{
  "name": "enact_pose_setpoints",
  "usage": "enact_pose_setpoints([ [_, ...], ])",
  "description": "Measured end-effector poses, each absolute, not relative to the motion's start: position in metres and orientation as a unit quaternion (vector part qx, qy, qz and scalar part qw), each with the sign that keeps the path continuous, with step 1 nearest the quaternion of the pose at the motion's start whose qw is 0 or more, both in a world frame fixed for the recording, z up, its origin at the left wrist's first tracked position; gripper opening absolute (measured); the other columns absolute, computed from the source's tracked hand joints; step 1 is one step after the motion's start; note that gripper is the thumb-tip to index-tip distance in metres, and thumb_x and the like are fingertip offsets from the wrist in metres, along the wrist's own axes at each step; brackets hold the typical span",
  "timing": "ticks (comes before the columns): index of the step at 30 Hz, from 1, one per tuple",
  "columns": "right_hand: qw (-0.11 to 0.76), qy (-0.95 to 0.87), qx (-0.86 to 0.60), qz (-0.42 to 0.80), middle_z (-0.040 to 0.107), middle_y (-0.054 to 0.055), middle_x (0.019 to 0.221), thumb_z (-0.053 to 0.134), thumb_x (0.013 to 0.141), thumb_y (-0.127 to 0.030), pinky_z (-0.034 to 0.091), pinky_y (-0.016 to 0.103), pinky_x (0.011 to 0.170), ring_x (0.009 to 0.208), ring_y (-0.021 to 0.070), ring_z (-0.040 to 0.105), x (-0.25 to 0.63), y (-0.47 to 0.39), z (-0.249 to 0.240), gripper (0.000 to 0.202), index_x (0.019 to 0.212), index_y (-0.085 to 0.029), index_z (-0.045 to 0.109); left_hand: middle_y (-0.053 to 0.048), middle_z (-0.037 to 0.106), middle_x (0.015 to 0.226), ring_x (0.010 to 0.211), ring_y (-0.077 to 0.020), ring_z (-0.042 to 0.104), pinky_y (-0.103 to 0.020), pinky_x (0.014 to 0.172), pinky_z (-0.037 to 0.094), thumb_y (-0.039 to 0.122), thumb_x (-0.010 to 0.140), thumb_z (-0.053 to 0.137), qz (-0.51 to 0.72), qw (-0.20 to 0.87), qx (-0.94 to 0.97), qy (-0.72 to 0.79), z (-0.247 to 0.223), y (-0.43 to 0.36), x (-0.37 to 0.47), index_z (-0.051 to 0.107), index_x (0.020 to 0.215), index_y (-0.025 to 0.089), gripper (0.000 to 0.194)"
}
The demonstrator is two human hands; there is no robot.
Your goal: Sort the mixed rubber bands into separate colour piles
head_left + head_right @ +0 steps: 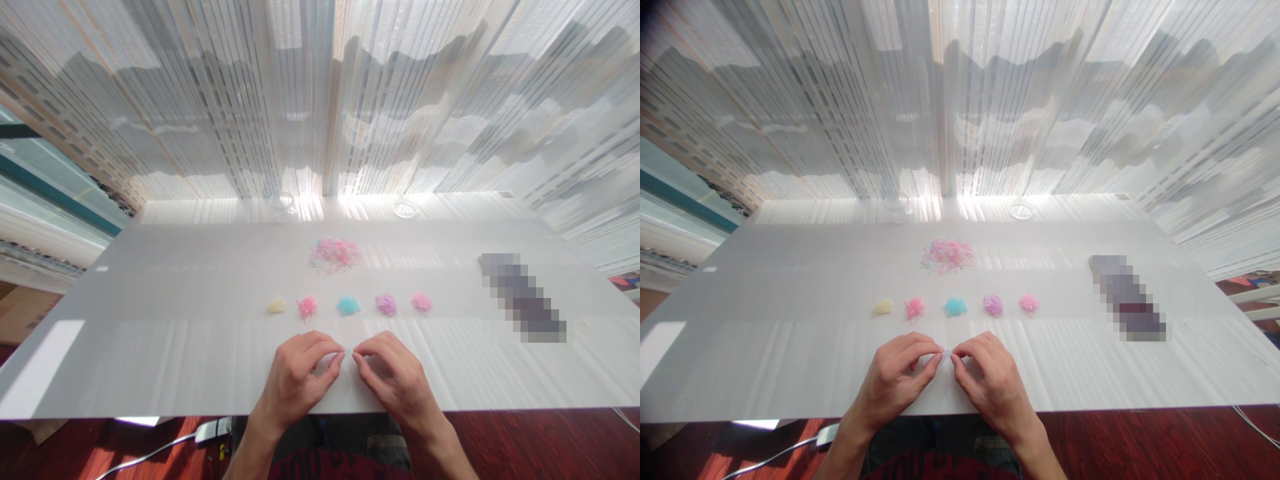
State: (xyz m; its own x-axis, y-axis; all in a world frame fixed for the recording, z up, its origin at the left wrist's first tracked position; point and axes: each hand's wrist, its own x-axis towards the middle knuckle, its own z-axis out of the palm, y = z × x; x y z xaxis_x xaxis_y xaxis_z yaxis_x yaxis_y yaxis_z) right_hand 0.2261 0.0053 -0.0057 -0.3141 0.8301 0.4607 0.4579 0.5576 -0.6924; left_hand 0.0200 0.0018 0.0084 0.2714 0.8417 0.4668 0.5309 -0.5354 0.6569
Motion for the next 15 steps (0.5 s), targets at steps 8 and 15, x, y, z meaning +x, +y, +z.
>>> enact_pose_setpoints([
  [8, 0.411, -0.779, -0.418, 0.224, 0.068, 0.002, 0.085, 0.060, 0.102, -0.014, 0.051, 0.033, 0.071, 0.079, 0.0181, 0.061, 0.2267, 0.0056, -0.0067, 0.010, 0.098, -0.023, 0.062, -0.002, 0.076, 0.086, 0.076, -0.0152, 0.070, -0.025, 0.065, 0.051, 0.015, 0.098, 0.067, 0.408, 0.180, 0.776, 0.446, 0.0070, 0.0021, 0.0189, 0.072, 0.096, 0.021, 0.008],
  [15, 0.413, -0.781, -0.414, 0.219, 0.069, 0.003, 0.085, 0.058, 0.103, -0.017, 0.052, 0.034, 0.071, 0.078, 0.0187, 0.063, 0.2272, 0.0060, -0.0081, 0.010, 0.098, -0.023, 0.064, -0.003, 0.077, 0.086, 0.077, -0.0156, 0.071, -0.025, 0.064, 0.052, 0.017, 0.098, 0.067, 0.410, 0.185, 0.771, 0.450, 0.0072, 0.0018, 0.0193, 0.073, 0.095, 0.021, 0.008],
])
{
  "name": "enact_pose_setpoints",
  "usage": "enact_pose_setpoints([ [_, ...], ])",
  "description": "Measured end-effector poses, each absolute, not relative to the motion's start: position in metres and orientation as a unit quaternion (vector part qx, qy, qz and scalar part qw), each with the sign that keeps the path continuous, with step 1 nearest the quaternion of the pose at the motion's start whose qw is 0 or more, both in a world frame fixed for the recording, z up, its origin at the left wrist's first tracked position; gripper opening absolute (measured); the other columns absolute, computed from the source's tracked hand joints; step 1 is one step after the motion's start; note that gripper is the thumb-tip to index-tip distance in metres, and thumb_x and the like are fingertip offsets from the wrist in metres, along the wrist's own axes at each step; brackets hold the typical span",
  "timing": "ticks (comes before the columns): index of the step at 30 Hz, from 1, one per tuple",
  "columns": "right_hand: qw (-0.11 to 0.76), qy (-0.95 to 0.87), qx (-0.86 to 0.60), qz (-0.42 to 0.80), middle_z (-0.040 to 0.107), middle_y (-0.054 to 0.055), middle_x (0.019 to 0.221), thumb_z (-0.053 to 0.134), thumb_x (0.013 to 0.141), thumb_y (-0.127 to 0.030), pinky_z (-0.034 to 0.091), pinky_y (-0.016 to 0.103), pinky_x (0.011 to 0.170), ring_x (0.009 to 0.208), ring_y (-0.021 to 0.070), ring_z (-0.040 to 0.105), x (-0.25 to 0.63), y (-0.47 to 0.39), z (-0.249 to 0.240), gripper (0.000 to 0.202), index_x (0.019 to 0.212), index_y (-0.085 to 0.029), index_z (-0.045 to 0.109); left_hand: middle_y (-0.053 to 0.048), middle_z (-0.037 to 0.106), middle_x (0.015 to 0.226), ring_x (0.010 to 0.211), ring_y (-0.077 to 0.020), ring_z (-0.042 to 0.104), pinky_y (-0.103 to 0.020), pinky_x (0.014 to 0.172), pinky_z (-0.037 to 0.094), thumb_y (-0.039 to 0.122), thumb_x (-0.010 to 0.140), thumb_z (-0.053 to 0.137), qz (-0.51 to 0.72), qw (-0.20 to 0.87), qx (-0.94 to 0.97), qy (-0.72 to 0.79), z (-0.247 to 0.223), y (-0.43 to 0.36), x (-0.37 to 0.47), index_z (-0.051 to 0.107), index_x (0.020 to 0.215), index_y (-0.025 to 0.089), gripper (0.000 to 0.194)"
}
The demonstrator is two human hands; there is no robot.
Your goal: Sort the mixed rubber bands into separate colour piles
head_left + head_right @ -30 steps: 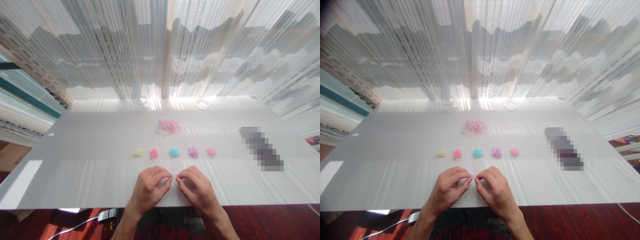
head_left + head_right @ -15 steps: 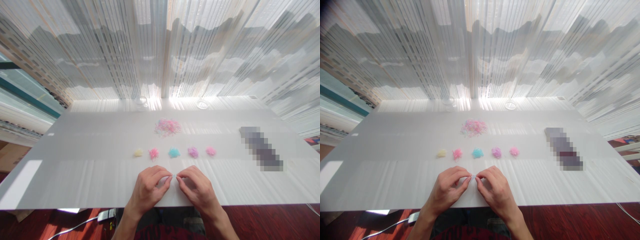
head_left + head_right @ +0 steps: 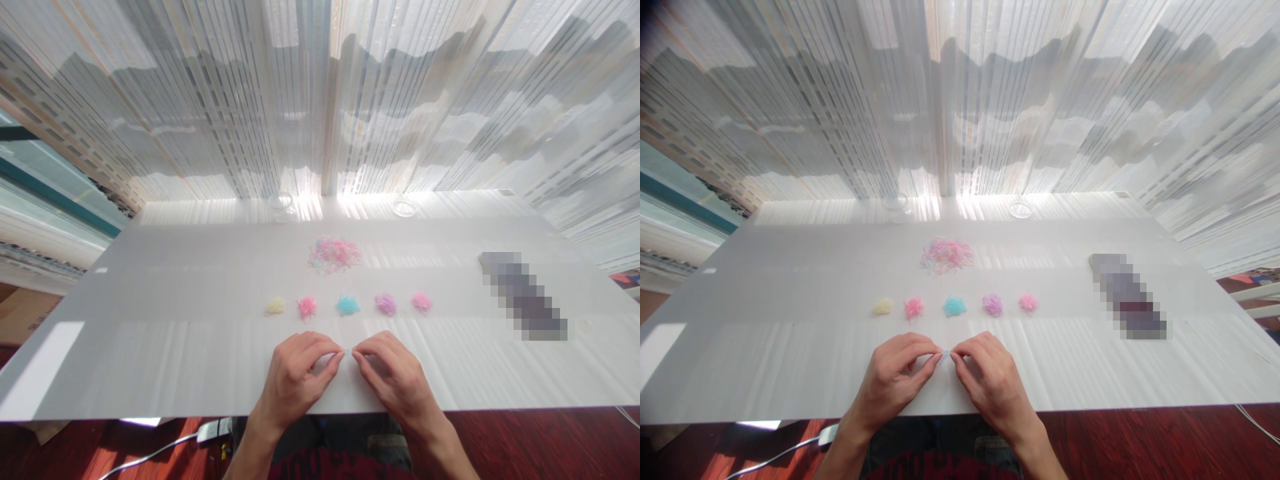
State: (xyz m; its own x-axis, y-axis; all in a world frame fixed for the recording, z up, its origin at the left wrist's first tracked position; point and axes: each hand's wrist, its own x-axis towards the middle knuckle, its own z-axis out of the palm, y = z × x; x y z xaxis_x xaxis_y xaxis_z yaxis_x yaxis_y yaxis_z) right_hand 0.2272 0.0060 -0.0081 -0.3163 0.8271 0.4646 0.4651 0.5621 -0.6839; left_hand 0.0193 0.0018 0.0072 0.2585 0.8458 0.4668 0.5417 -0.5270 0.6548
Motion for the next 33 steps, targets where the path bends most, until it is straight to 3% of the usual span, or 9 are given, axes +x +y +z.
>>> enact_pose_setpoints([
  [10, 0.428, -0.765, -0.422, 0.233, 0.070, 0.003, 0.087, 0.061, 0.102, -0.016, 0.054, 0.032, 0.072, 0.080, 0.0185, 0.065, 0.227, 0.006, -0.005, 0.009, 0.101, -0.023, 0.066, -0.002, 0.076, 0.086, 0.072, -0.0142, 0.069, -0.024, 0.062, 0.053, 0.018, 0.097, 0.067, 0.397, 0.192, 0.768, 0.464, 0.015, 0.001, 0.021, 0.075, 0.096, 0.022, 0.009],
  [16, 0.449, -0.741, -0.446, 0.226, 0.069, 0.003, 0.087, 0.061, 0.101, -0.017, 0.055, 0.031, 0.071, 0.079, 0.0182, 0.066, 0.228, 0.005, -0.002, 0.008, 0.104, -0.022, 0.067, -0.002, 0.075, 0.088, 0.070, -0.0123, 0.066, -0.023, 0.066, 0.052, 0.020, 0.099, 0.066, 0.375, 0.153, 0.784, 0.471, 0.043, 0.021, 0.016, 0.076, 0.102, 0.021, 0.011],
  [27, 0.453, -0.730, -0.443, 0.256, 0.069, 0.004, 0.085, 0.058, 0.103, -0.018, 0.054, 0.032, 0.068, 0.076, 0.0188, 0.065, 0.230, 0.003, 0.003, 0.011, 0.103, -0.023, 0.067, 0.003, 0.076, 0.087, 0.062, -0.0116, 0.064, -0.022, 0.061, 0.046, 0.027, 0.097, 0.064, 0.125, 0.150, 0.854, 0.483, 0.070, 0.120, 0.027, 0.081, 0.094, 0.028, 0.018],
  [33, 0.455, -0.734, -0.431, 0.263, 0.069, 0.003, 0.082, 0.057, 0.103, -0.018, 0.054, 0.032, 0.067, 0.074, 0.0189, 0.065, 0.230, 0.004, 0.006, 0.011, 0.102, -0.023, 0.067, 0.004, 0.077, 0.089, 0.061, -0.0121, 0.064, -0.023, 0.059, 0.044, 0.025, 0.095, 0.063, 0.077, 0.150, 0.856, 0.489, 0.067, 0.124, 0.030, 0.082, 0.092, 0.029, 0.020],
])
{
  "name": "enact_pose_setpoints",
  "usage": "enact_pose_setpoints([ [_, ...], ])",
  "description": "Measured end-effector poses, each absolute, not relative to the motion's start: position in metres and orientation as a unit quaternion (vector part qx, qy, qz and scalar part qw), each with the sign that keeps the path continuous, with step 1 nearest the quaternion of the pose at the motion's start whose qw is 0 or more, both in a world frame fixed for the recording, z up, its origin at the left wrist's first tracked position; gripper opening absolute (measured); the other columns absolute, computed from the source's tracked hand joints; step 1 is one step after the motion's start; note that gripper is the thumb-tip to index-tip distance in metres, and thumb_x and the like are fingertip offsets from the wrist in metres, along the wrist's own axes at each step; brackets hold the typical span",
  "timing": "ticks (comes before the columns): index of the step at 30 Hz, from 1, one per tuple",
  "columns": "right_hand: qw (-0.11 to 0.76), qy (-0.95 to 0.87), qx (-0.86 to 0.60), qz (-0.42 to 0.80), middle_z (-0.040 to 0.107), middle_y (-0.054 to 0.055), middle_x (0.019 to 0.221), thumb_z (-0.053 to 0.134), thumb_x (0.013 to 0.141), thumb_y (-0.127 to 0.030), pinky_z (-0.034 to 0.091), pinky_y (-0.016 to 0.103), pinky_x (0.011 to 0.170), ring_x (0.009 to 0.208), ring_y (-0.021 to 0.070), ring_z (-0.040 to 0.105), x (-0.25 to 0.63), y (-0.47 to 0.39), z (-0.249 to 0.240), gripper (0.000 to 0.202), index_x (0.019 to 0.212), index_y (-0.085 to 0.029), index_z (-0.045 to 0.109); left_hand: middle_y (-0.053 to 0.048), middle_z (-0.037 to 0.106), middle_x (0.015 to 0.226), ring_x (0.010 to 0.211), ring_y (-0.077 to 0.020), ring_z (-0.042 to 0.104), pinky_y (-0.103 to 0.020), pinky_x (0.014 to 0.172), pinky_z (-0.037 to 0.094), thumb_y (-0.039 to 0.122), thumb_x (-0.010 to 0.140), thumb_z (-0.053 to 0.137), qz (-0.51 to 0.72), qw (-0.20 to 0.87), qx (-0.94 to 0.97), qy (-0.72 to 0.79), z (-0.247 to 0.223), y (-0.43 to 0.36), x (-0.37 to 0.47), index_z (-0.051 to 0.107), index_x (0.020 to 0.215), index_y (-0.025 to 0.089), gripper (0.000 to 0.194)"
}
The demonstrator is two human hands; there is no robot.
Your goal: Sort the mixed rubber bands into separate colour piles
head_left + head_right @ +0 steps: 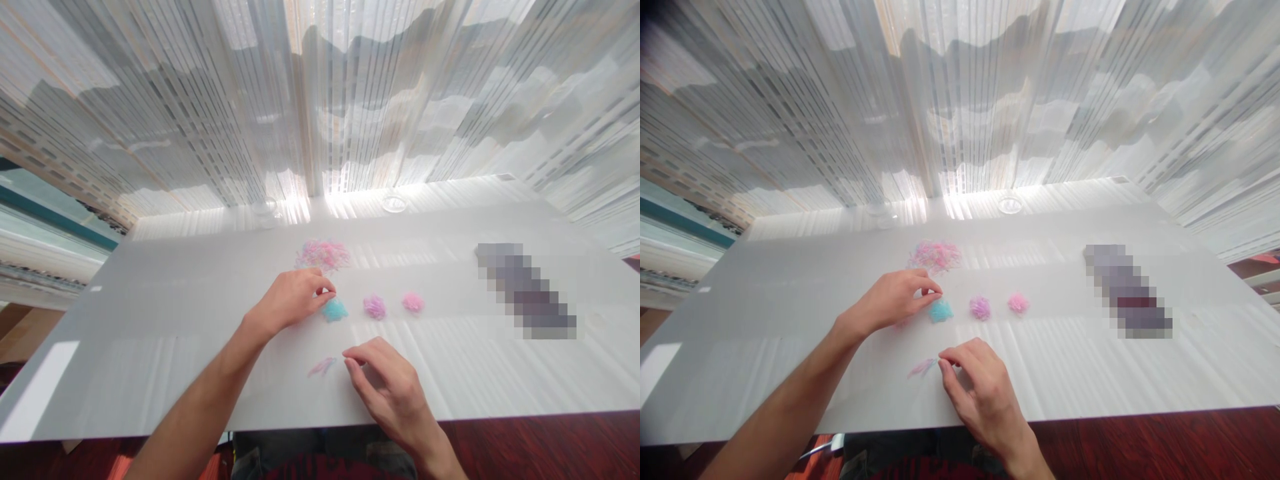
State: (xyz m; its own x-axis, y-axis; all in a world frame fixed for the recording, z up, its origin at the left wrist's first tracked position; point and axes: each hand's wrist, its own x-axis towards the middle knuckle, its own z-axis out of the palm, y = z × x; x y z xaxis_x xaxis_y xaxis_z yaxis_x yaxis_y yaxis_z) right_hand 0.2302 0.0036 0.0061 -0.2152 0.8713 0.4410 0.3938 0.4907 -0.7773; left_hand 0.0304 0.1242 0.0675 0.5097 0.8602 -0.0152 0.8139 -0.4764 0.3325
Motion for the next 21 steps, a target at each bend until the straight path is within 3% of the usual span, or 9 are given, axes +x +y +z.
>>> enact_pose_setpoints([
  [7, 0.452, -0.735, -0.428, 0.270, 0.069, 0.003, 0.083, 0.058, 0.102, -0.016, 0.054, 0.032, 0.068, 0.075, 0.0185, 0.065, 0.231, 0.003, 0.005, 0.011, 0.102, -0.023, 0.067, 0.002, 0.076, 0.090, 0.069, -0.0151, 0.069, -0.023, 0.062, 0.047, 0.022, 0.097, 0.060, 0.058, 0.147, 0.864, 0.478, 0.071, 0.125, 0.029, 0.082, 0.096, 0.029, 0.023],
  [10, 0.454, -0.733, -0.431, 0.266, 0.069, 0.003, 0.084, 0.058, 0.102, -0.016, 0.054, 0.032, 0.068, 0.075, 0.0186, 0.065, 0.231, 0.004, 0.006, 0.011, 0.103, -0.023, 0.067, 0.000, 0.076, 0.093, 0.079, -0.0178, 0.071, -0.025, 0.068, 0.051, 0.024, 0.100, 0.059, 0.099, 0.126, 0.861, 0.483, 0.079, 0.112, 0.023, 0.080, 0.105, 0.027, 0.021],
  [13, 0.447, -0.737, -0.436, 0.260, 0.069, 0.004, 0.085, 0.056, 0.103, -0.016, 0.055, 0.033, 0.068, 0.077, 0.0193, 0.065, 0.230, 0.004, 0.005, 0.013, 0.105, -0.023, 0.067, 0.000, 0.074, 0.091, 0.075, -0.0158, 0.069, -0.025, 0.069, 0.052, 0.026, 0.102, 0.057, 0.168, 0.130, 0.850, 0.483, 0.082, 0.081, 0.013, 0.076, 0.108, 0.025, 0.020],
  [21, 0.385, -0.777, -0.434, 0.245, 0.069, 0.007, 0.096, 0.058, 0.101, -0.016, 0.057, 0.038, 0.078, 0.089, 0.0229, 0.066, 0.228, 0.005, -0.001, 0.015, 0.111, -0.023, 0.066, -0.002, 0.073, 0.095, 0.080, -0.0190, 0.071, -0.028, 0.073, 0.058, 0.029, 0.097, 0.067, 0.195, 0.178, 0.828, 0.495, 0.037, 0.002, 0.001, 0.071, 0.111, 0.025, 0.015],
])
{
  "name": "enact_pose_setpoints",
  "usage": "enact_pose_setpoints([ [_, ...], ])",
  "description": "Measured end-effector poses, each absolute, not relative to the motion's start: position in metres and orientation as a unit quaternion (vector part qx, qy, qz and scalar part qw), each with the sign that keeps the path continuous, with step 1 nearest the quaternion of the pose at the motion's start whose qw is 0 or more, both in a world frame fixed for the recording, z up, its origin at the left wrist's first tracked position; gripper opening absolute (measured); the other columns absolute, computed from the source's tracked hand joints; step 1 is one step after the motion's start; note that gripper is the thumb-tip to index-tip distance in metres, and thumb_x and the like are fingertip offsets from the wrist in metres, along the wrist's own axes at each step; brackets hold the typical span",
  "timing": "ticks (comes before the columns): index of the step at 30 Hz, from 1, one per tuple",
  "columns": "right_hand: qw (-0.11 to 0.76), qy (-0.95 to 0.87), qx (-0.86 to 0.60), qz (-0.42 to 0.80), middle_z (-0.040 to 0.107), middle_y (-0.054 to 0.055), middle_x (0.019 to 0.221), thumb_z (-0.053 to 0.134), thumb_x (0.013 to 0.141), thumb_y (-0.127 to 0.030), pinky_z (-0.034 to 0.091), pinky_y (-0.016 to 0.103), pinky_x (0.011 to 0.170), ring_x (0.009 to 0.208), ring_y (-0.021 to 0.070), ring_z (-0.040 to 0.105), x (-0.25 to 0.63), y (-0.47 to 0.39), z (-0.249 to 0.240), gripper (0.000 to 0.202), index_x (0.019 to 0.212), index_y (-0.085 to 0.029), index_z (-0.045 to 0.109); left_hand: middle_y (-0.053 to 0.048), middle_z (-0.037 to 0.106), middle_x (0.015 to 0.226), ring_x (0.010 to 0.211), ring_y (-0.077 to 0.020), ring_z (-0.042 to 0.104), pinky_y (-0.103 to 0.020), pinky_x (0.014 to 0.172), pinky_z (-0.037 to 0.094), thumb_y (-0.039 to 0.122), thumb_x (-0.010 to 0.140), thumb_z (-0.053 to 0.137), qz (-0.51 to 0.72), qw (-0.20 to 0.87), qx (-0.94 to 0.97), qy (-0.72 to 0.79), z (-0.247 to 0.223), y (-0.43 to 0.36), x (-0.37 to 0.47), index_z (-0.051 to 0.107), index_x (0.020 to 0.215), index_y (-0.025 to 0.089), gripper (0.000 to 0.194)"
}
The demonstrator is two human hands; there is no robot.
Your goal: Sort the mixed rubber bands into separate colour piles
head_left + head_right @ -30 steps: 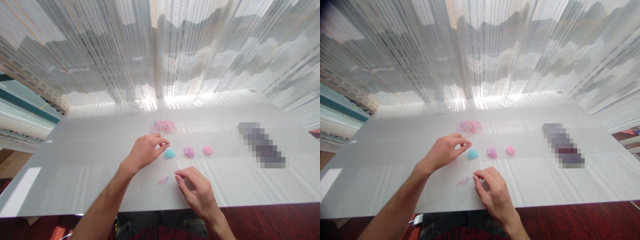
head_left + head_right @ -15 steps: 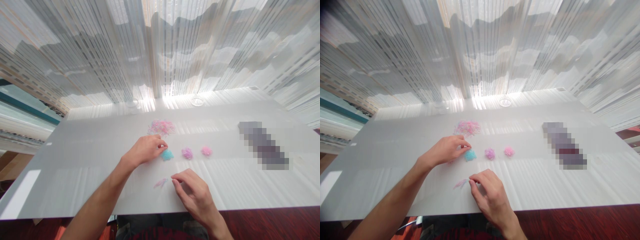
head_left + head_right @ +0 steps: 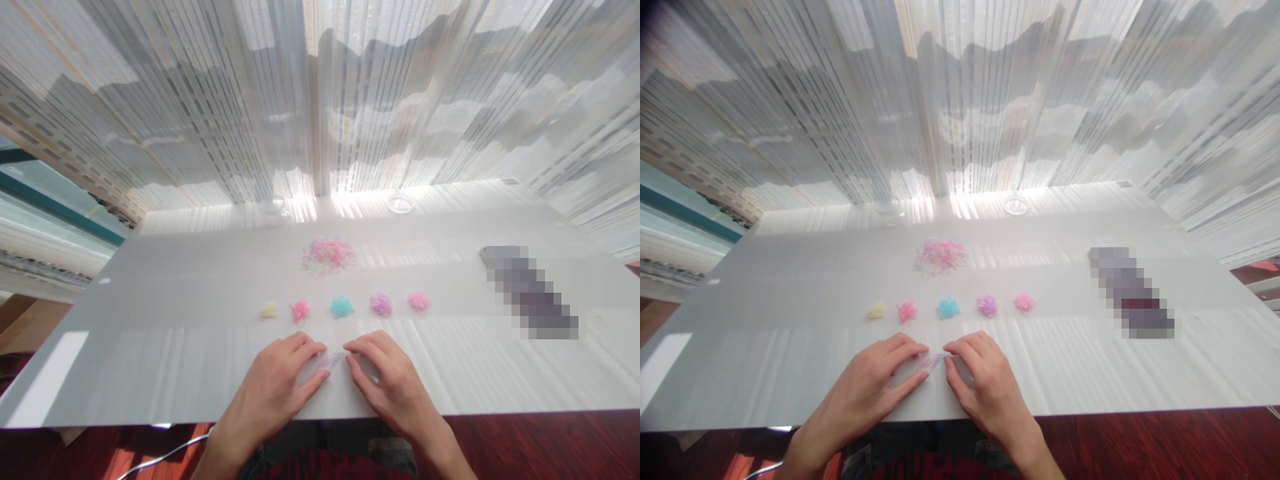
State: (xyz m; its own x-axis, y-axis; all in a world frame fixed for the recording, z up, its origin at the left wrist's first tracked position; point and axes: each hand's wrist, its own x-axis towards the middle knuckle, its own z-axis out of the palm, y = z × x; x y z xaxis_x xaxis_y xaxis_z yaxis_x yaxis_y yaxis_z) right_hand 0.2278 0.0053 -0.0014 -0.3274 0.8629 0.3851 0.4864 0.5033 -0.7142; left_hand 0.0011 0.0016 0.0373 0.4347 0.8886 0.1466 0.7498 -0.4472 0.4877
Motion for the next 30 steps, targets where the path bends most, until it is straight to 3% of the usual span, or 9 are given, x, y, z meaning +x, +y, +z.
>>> enact_pose_setpoints([
  [7, 0.309, -0.824, -0.432, 0.199, 0.066, 0.008, 0.101, 0.062, 0.098, -0.017, 0.057, 0.043, 0.078, 0.090, 0.0251, 0.063, 0.223, 0.005, -0.002, 0.021, 0.118, -0.022, 0.065, -0.001, 0.071, 0.089, 0.075, -0.0174, 0.068, -0.028, 0.071, 0.054, 0.020, 0.101, 0.060, 0.264, 0.163, 0.814, 0.491, 0.016, 0.001, 0.011, 0.072, 0.099, 0.024, 0.013],
  [17, 0.328, -0.818, -0.437, 0.183, 0.065, 0.006, 0.094, 0.060, 0.102, -0.018, 0.052, 0.039, 0.077, 0.087, 0.0231, 0.061, 0.222, 0.007, -0.008, 0.007, 0.102, -0.022, 0.065, -0.002, 0.072, 0.088, 0.075, -0.0154, 0.067, -0.026, 0.069, 0.052, 0.021, 0.103, 0.059, 0.335, 0.168, 0.793, 0.481, 0.007, 0.002, 0.010, 0.072, 0.098, 0.022, 0.014],
  [30, 0.372, -0.794, -0.430, 0.216, 0.064, 0.005, 0.093, 0.057, 0.103, -0.018, 0.054, 0.036, 0.077, 0.087, 0.0212, 0.063, 0.225, 0.008, -0.008, 0.008, 0.103, -0.024, 0.063, -0.001, 0.073, 0.088, 0.074, -0.0150, 0.066, -0.026, 0.069, 0.050, 0.023, 0.103, 0.060, 0.344, 0.181, 0.786, 0.480, 0.005, 0.002, 0.010, 0.072, 0.098, 0.022, 0.013],
])
